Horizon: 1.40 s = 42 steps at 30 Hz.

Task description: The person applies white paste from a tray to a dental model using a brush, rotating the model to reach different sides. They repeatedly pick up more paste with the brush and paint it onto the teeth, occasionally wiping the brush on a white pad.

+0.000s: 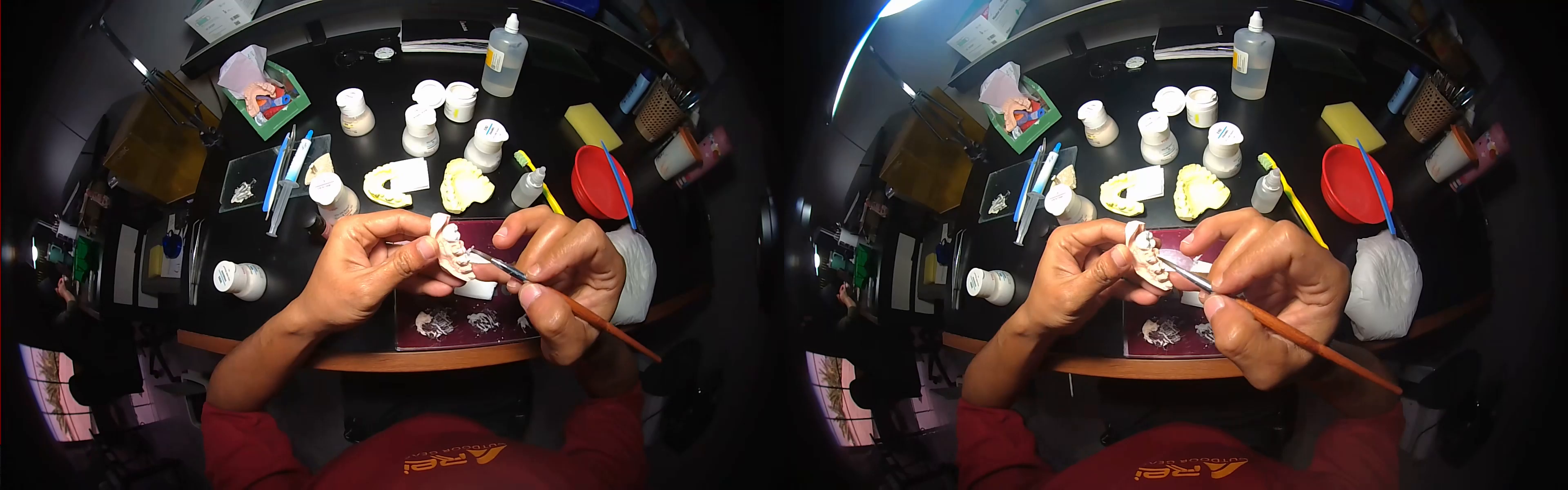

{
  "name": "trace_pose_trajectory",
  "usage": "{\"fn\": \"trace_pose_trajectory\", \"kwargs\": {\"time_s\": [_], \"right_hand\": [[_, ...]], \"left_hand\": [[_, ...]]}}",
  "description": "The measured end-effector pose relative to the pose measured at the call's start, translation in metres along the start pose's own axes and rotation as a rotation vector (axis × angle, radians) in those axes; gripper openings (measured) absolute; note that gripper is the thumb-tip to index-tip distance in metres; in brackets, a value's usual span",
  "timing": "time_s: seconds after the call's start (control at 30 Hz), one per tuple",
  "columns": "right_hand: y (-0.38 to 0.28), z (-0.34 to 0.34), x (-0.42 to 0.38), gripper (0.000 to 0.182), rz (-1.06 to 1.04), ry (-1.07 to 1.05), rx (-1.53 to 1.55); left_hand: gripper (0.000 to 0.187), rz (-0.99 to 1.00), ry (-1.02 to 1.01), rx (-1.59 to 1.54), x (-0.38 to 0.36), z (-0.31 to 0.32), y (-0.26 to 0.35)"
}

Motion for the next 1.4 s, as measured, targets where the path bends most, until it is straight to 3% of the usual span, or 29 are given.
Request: {"fn": "trace_pose_trajectory", "kwargs": {"time_s": [0.37,0.57,0.83,1.13,1.4], "right_hand": [[0.003,0.003,-0.003,0.020,0.065,0.136,-0.072],[-0.007,0.007,0.001,0.020,-0.141,-0.019,-0.178],[-0.013,0.011,-0.001,0.019,-0.235,-0.021,-0.272],[-0.014,0.009,-0.001,0.021,-0.239,-0.013,-0.223],[-0.015,0.013,-0.004,0.023,-0.214,-0.144,-0.215]], "left_hand": [[0.030,-0.017,0.041,-0.015,-0.001,-0.003,-0.001],[0.032,-0.049,0.012,-0.081,-0.001,0.000,-0.004],[0.032,-0.074,-0.049,-0.091,-0.003,0.007,-0.007],[0.032,-0.056,-0.111,-0.074,-0.003,0.013,-0.007],[0.029,0.007,-0.200,-0.138,-0.003,0.017,-0.005]]}}
Point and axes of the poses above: each hand's wrist, its own x-axis towards the middle knuckle, its own z-axis out of the palm, y = z × x, the point moved 10 cm from there along x, towards the middle knuckle, and after that the axes turned 5 degrees about y, right-handed, at the moved point
